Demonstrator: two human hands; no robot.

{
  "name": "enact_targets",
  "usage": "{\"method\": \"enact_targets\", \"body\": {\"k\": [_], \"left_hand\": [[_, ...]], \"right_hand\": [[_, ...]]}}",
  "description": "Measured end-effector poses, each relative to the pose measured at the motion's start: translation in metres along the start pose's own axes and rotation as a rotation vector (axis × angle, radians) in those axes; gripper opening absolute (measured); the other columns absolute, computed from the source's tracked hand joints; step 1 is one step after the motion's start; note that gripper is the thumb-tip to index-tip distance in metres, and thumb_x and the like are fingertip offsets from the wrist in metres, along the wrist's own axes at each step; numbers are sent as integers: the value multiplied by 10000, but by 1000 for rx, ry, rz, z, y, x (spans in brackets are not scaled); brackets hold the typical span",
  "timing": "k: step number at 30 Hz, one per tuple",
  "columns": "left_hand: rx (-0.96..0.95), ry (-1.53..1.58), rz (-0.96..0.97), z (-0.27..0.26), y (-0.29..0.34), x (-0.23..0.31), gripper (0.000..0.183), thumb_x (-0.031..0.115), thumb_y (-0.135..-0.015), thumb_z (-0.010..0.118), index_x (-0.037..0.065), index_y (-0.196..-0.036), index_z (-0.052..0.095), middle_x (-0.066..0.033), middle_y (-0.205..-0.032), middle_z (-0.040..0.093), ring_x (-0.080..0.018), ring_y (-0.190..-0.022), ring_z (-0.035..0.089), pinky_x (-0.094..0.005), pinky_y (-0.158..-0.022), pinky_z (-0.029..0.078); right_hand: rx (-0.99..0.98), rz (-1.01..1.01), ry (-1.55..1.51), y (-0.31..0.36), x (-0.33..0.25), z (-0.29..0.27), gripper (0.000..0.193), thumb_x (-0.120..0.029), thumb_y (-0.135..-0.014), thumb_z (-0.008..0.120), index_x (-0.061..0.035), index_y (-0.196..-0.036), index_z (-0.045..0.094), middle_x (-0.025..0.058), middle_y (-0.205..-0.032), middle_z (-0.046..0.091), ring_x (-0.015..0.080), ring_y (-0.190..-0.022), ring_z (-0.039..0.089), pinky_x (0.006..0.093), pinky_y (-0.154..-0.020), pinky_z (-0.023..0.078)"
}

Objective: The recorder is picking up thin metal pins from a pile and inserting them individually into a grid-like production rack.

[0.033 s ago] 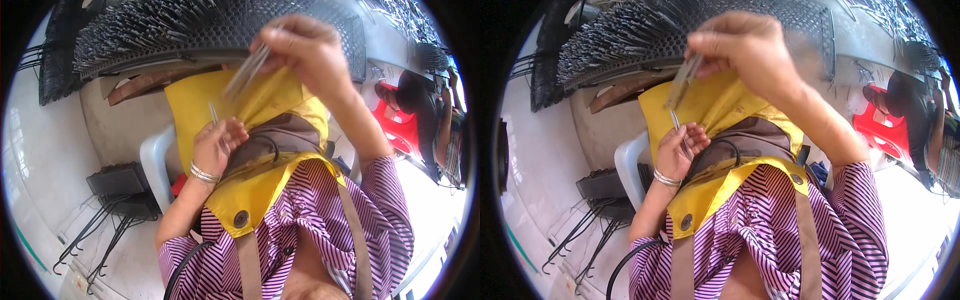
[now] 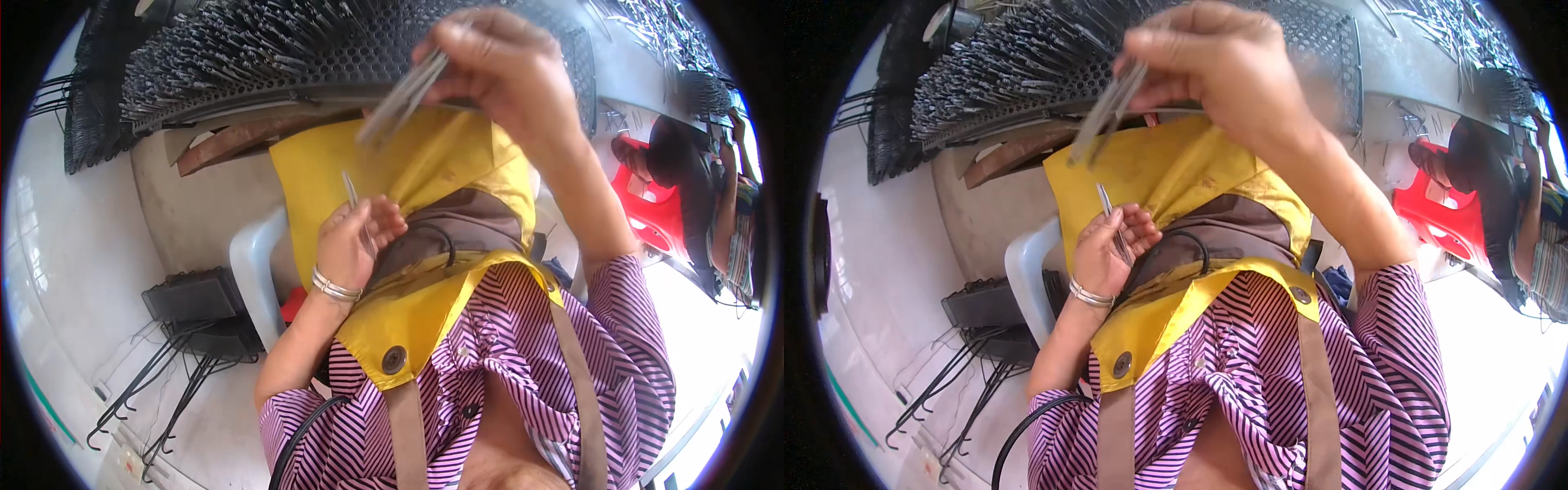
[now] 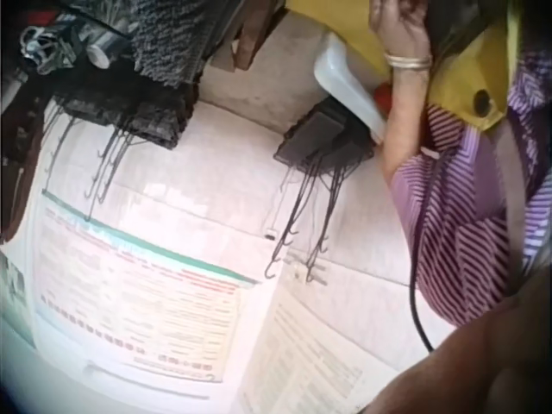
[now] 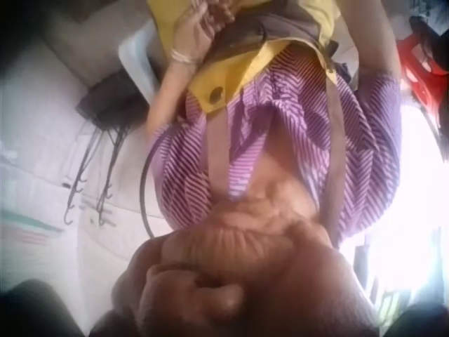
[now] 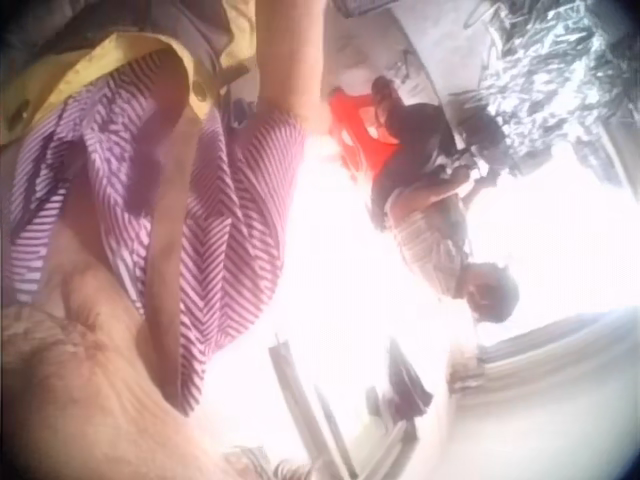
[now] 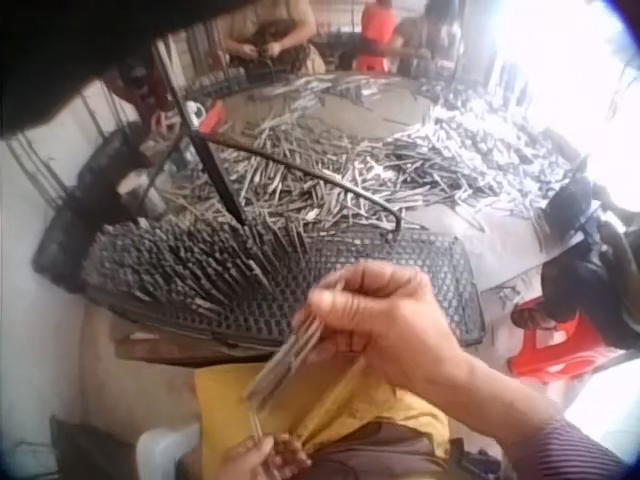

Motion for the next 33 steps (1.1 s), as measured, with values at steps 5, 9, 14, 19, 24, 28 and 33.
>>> {"method": "enact_targets", "body": {"k": [5, 9, 14, 19, 24, 28, 33], "left_hand": [[-38, 40, -68, 7, -2, -11, 244, 184, -896, 437, -30, -975, 525, -136, -904, 586, -243, -820, 587, -388, -767, 488], [9, 32, -71, 4, -1, -12, 284, 215, -881, 459, -43, -984, 522, -137, -884, 584, -238, -797, 579, -367, -749, 482], [19, 37, -75, 2, -2, -12, 285, 219, -880, 463, -39, -985, 523, -134, -883, 582, -235, -795, 576, -366, -752, 481], [-19, 64, -93, 2, -3, -13, 247, 192, -891, 447, -21, -991, 522, -115, -893, 585, -224, -810, 585, -375, -766, 486], [-31, 74, -101, 1, -3, -15, 246, 188, -894, 443, -24, -992, 521, -112, -889, 584, -222, -808, 584, -367, -762, 488], [-36, 66, -102, 1, -4, -17, 246, 186, -895, 442, -24, -994, 522, -114, -891, 584, -223, -809, 585, -367, -761, 490], [-55, 78, -104, -2, -5, -18, 246, 185, -894, 445, -23, -994, 528, -120, -897, 587, -225, -819, 587, -369, -764, 492]], "right_hand": [[121, -356, 338, -30, -29, -14, 66, -39, -785, 622, 24, -802, 612, 70, -697, 628, 101, -569, 589, 206, -489, 475], [141, -459, 267, -26, -38, -16, 26, -2, -770, 619, 21, -782, 616, 51, -656, 616, 71, -550, 569, 194, -494, 462], [165, -648, 480, -15, -62, 2, 52, -4, -756, 639, 14, -795, 608, 40, -643, 612, 61, -557, 560, 197, -495, 446], [87, -766, 672, -10, -68, 18, 79, -1, -737, 654, 11, -785, 593, 57, -627, 599, 73, -554, 558, 213, -492, 433], [-12, -1034, 788, 0, -74, 41, 85, 14, -717, 641, 6, -754, 564, 121, -652, 567, 222, -551, 577, 278, -479, 435], [-74, -1530, 865, 29, -75, 59, 101, 18, -712, 642, 5, -748, 548, 121, -654, 551, 278, -544, 554, 304, -489, 436], [-22, -1218, 954, 10, -62, 52, 89, -23, -735, 632, 8, -787, 567, 126, -673, 578, 268, -550, 578, 303, -474, 460]]}}
Point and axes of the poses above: each hand's wrist, its own y-axis away from the middle knuckle, its own z-axis out of the palm, x = y × z, the point moved 10 cm from there along -y, towards the middle knuckle
